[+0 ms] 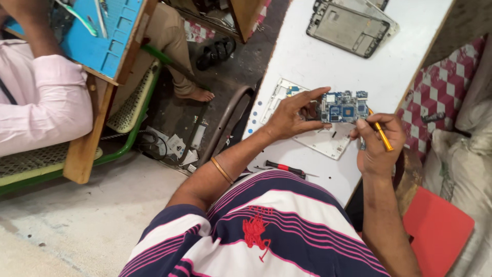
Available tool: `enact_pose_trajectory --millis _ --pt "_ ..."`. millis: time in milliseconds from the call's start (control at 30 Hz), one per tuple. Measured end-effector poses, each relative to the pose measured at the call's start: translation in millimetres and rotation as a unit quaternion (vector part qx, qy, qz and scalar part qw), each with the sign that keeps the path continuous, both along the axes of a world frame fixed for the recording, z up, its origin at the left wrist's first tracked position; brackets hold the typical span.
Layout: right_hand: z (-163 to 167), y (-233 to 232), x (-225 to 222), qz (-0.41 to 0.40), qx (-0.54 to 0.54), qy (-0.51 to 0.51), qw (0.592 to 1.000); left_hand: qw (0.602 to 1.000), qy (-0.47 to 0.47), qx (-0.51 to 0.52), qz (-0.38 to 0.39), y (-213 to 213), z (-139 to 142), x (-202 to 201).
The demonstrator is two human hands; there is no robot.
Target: The person holds a blue circuit board and uses a gold-colored precision tool to probe and adjust small components on its surface. The person rotates the board to access different areas while working at a cluttered electronics repair station.
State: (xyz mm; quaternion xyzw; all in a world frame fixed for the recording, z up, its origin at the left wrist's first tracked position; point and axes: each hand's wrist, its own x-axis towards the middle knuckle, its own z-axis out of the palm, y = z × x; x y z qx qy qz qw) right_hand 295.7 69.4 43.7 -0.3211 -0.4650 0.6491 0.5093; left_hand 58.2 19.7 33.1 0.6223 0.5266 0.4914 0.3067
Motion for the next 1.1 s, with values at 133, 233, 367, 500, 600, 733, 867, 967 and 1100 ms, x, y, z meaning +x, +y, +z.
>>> enact_pose_trajectory --millis 133,233,367,500,600,733,867,967,1100 --pt "-0.4 0.8 -0.2 0.006 0.002 -0.002 1.000 1.000 0.000 -0.016 -0.005 1.2 -2.0 0.5" --pt "1.2 -0.9 -1.5 0.010 0.009 -0.005 1.000 1.000 0.018 -0.015 0.005 1.2 -1.7 1.2" --pt "3.7 -3.1 -2.4 0.009 0.016 -0.016 1.000 1.000 0.017 -0.008 0.004 -0.1 0.3 1.5" --pt "1.9 -3.8 -5.0 0.008 0.039 -0.015 0.999 1.000 0.016 -0.014 0.018 -2.0 2.2 0.7" --pt "-0.8 -5.1 -6.0 -0.035 0.112 -0.055 0.992 1.000 0.008 -0.019 0.022 -2.4 3.9 0.6" --pt "5.6 -7.3 -4.1 -0.105 0.253 -0.166 0.947 0.999 0.014 -0.032 0.016 -1.9 6.9 0.8" --pt "20.6 -15.9 -7.8 -0.119 0.345 -0.261 0.894 1.000 0.028 -0.004 0.015 -1.9 8.9 -0.4" --pt "28.8 -25.6 -12.1 -0.048 0.442 -0.303 0.843 1.000 0.002 0.016 -0.003 -2.1 8.6 -2.1" --pt "26.7 -30.4 -19.2 -0.013 0.433 -0.286 0.854 1.000 0.004 0.019 -0.007 -1.4 6.6 -2.8"
